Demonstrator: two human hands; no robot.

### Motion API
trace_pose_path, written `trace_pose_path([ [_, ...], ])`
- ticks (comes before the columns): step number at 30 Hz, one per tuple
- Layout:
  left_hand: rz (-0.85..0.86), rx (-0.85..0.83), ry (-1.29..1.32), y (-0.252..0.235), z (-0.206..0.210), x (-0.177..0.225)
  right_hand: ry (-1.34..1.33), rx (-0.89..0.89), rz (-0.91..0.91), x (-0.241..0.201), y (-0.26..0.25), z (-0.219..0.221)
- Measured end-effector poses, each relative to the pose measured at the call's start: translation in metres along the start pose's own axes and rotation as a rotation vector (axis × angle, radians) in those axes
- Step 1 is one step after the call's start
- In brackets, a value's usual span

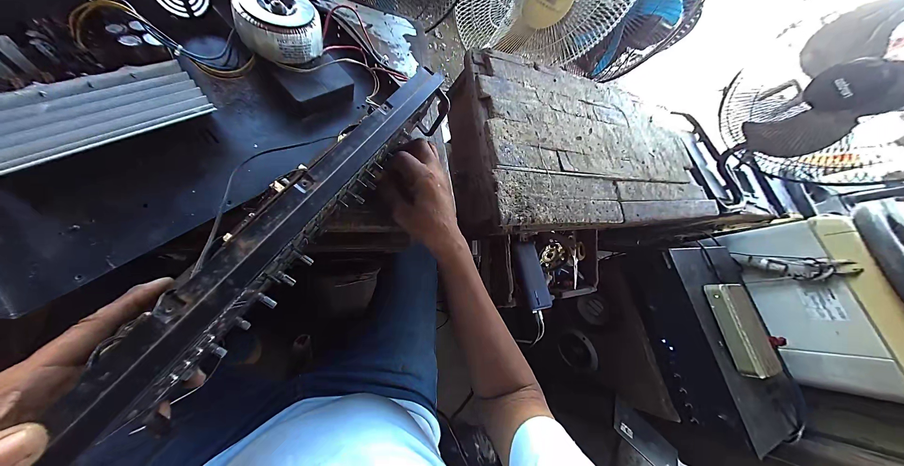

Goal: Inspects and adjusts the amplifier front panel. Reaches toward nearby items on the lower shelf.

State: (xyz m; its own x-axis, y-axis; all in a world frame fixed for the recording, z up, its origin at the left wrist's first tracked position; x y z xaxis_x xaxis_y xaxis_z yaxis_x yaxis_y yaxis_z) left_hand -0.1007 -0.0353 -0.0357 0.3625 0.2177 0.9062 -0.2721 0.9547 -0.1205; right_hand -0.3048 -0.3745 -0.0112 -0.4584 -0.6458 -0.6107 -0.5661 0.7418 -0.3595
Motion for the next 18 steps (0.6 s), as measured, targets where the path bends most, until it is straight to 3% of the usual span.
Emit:
trace_pose_path([
  [4,0.011,-0.011,-0.045,-0.004,0.004,0.001,-0.103,-0.016,0.001,0.007,0.001,0.0],
  [7,0.029,-0.019,-0.023,-0.002,0.002,-0.002,-0.25,0.069,0.084,0.01,-0.002,-0.005],
  [11,0.003,-0.018,-0.004,0.0,-0.001,-0.004,-0.027,0.119,0.272,0.017,-0.018,-0.015],
  [18,0.012,-0.053,0.013,-0.002,-0.003,-0.005,-0.004,0.045,0.232,0.023,-0.025,-0.013],
])
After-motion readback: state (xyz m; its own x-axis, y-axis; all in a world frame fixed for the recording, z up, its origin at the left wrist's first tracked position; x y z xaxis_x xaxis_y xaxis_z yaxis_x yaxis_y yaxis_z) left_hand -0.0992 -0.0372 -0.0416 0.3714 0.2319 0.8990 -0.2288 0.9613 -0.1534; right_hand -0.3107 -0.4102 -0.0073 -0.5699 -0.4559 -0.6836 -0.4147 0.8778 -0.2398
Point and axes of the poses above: each hand's wrist, its own y-axis away from the middle knuckle, its own z-axis out of the palm, x = y × z, the point moved 2 cm from there along -y, towards the middle knuckle, and after that the axes turned 15 degrees about z, right-handed, at the moved point
